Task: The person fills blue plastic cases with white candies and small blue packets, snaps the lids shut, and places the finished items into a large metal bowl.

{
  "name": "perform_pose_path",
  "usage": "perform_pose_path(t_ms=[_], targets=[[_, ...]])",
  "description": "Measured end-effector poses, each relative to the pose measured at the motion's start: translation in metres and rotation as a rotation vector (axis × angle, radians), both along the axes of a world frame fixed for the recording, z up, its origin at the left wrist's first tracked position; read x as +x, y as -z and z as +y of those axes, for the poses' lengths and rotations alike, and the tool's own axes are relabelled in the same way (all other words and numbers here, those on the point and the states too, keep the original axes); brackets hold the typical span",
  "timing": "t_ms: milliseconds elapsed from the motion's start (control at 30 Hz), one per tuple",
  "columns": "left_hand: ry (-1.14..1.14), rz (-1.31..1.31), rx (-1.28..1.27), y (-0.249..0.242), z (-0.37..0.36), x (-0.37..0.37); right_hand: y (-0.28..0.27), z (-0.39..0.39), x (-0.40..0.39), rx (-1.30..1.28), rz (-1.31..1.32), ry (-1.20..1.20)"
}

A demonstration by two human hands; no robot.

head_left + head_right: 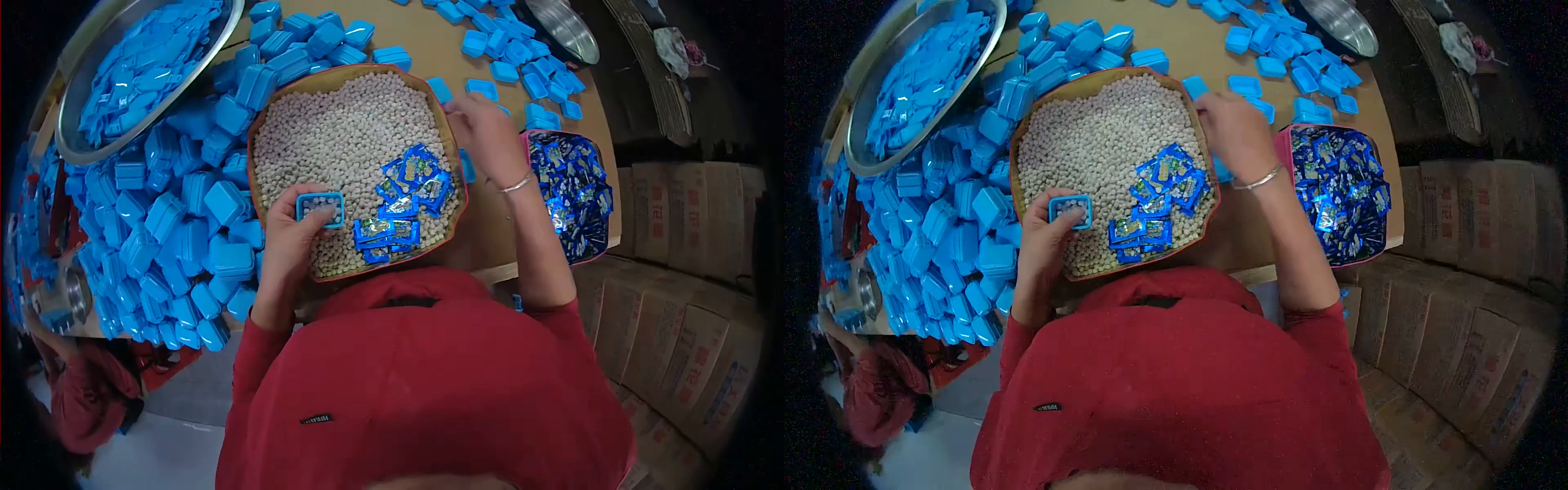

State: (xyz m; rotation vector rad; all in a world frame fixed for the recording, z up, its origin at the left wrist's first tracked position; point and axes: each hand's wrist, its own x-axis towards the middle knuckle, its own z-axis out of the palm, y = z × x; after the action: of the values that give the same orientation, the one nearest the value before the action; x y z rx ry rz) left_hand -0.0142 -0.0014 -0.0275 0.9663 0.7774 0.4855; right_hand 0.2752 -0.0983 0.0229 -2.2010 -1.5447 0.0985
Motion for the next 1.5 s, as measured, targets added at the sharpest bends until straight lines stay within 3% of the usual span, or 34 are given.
perform_pose_path(t_ms=[67,100,200,233,333,367,467,567,667,767,867,900,967,1067,1200,1500], targets=[[-0.019,0.037,-0.046,-0.009,0.001,0.003,0.011,-0.025,0.035,-0.25,-0.147,0.246],[-0.014,0.02,-0.07,-0.008,0.002,0.002,0.01,-0.038,0.041,-0.348,-0.125,0.235],[-0.002,0.028,-0.071,-0.003,0.004,0.004,0.023,-0.064,0.014,-0.147,0.061,-0.009],[0.038,0.07,-0.076,-0.007,0.004,0.004,0.02,-0.061,-0.004,-0.315,0.143,0.038],[0.136,0.022,0.141,-0.008,-0.001,0.006,0.058,-0.066,0.001,-0.18,0.083,0.148],[0.156,0.018,0.12,-0.011,-0.002,0.006,0.061,-0.07,0.009,0.037,0.035,0.131],[0.214,0.003,0.074,-0.017,-0.006,0.006,0.042,-0.077,0.015,0.141,0.476,0.228],[0.261,-0.023,0.08,-0.016,-0.009,0.013,0.033,-0.073,0.011,0.112,0.402,0.213],[0.285,-0.043,0.069,-0.02,-0.016,0.024,0.053,-0.058,0.009,0.111,0.02,0.008],[0.301,-0.117,0.055,-0.026,-0.02,0.023,0.062,-0.049,0.013,-0.065,-0.025,0.149],[0.303,-0.082,0.042,-0.025,-0.015,0.012,0.07,-0.055,0.027,0.072,0.135,0.223],[0.317,-0.078,0.041,-0.025,-0.014,0.01,0.074,-0.06,0.032,0.162,0.217,0.201],[0.326,-0.064,0.035,-0.025,-0.01,0.013,0.025,-0.061,0.01,0.215,0.56,0.086],[0.331,-0.082,0.039,-0.028,-0.016,0.023,-0.02,-0.053,-0.043,0.162,0.61,-0.397],[0.309,-0.179,0.115,-0.031,-0.024,0.035,-0.039,-0.04,-0.081,0.11,-0.044,-0.546],[0.247,-0.189,0.333,-0.057,-0.026,0.023,-0.046,-0.034,-0.097,0.251,0.028,-0.586]])
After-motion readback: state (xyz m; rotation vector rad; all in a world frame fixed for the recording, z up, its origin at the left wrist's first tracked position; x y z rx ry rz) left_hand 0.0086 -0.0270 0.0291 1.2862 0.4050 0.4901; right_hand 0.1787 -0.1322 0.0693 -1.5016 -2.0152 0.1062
